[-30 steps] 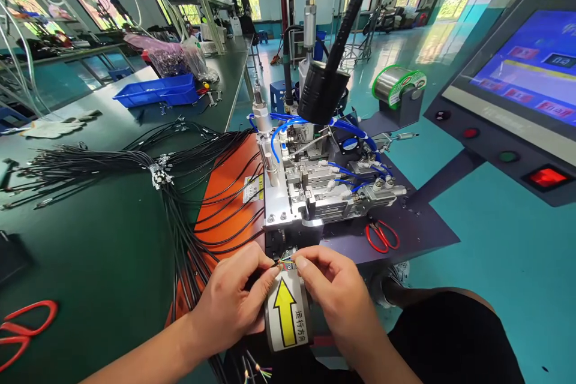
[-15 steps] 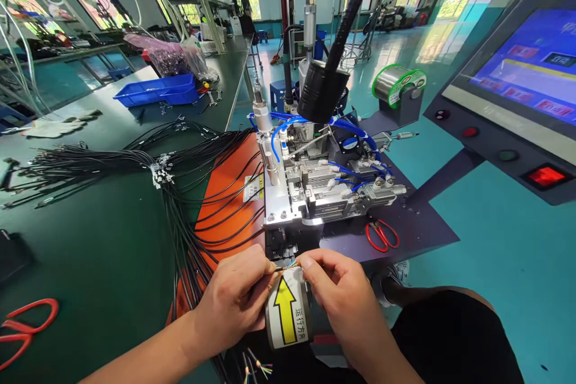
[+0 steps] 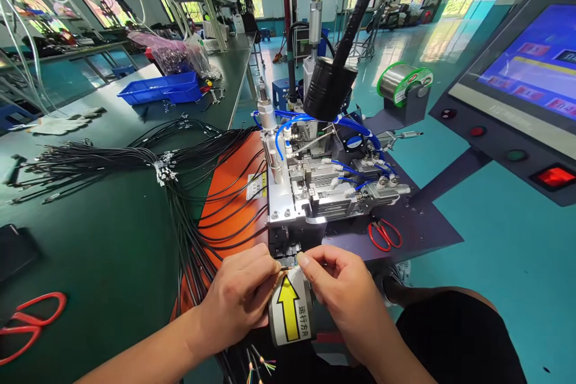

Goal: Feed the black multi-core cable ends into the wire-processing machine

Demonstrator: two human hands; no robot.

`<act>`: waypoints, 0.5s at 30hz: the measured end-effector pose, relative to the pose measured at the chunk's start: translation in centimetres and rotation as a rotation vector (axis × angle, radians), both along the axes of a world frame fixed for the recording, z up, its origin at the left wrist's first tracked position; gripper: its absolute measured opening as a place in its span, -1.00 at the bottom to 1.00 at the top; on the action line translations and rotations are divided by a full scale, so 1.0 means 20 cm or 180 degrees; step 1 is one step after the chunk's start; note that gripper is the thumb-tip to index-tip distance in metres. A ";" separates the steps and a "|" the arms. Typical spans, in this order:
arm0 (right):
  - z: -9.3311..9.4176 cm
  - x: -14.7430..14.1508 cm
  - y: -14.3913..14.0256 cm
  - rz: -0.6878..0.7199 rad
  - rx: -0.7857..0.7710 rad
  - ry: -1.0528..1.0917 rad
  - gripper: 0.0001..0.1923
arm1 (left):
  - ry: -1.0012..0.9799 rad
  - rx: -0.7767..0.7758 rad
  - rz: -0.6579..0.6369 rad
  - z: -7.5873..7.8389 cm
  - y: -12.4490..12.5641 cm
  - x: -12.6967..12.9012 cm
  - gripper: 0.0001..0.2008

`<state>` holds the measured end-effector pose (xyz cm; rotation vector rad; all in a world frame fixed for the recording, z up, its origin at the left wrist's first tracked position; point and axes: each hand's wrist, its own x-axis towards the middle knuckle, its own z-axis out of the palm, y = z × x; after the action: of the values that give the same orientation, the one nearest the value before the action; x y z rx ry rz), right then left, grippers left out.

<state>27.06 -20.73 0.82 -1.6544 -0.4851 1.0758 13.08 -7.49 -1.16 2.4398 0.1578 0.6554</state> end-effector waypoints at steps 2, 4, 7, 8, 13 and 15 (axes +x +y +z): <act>0.01 0.00 0.00 0.0013 -0.0014 -0.0014 -0.57 | 0.0042 -0.0013 0.0008 0.00 0.00 0.00 -0.77; 0.00 0.00 0.01 0.0037 -0.0004 -0.0027 -0.57 | 0.0078 -0.0023 0.0010 0.00 0.00 0.00 -0.78; 0.00 0.01 0.00 0.0088 -0.0013 -0.0070 -0.57 | 0.0100 -0.0028 -0.0008 0.00 0.00 -0.01 -0.79; 0.00 0.02 0.00 0.0114 -0.0007 -0.0077 -0.58 | 0.0095 -0.0024 -0.0022 0.00 0.00 -0.01 -0.79; 0.04 0.06 0.02 0.0497 0.0025 -0.0121 -0.67 | 0.0065 0.0051 -0.0103 0.00 0.01 -0.01 -0.80; 0.07 0.07 0.04 0.0650 -0.0066 -0.0227 -0.71 | 0.0045 0.0077 -0.0124 0.01 0.01 0.00 -0.78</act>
<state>28.48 -19.96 2.13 -1.6927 -0.7039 1.1760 12.99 -7.23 -1.03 2.4648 0.1085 0.6266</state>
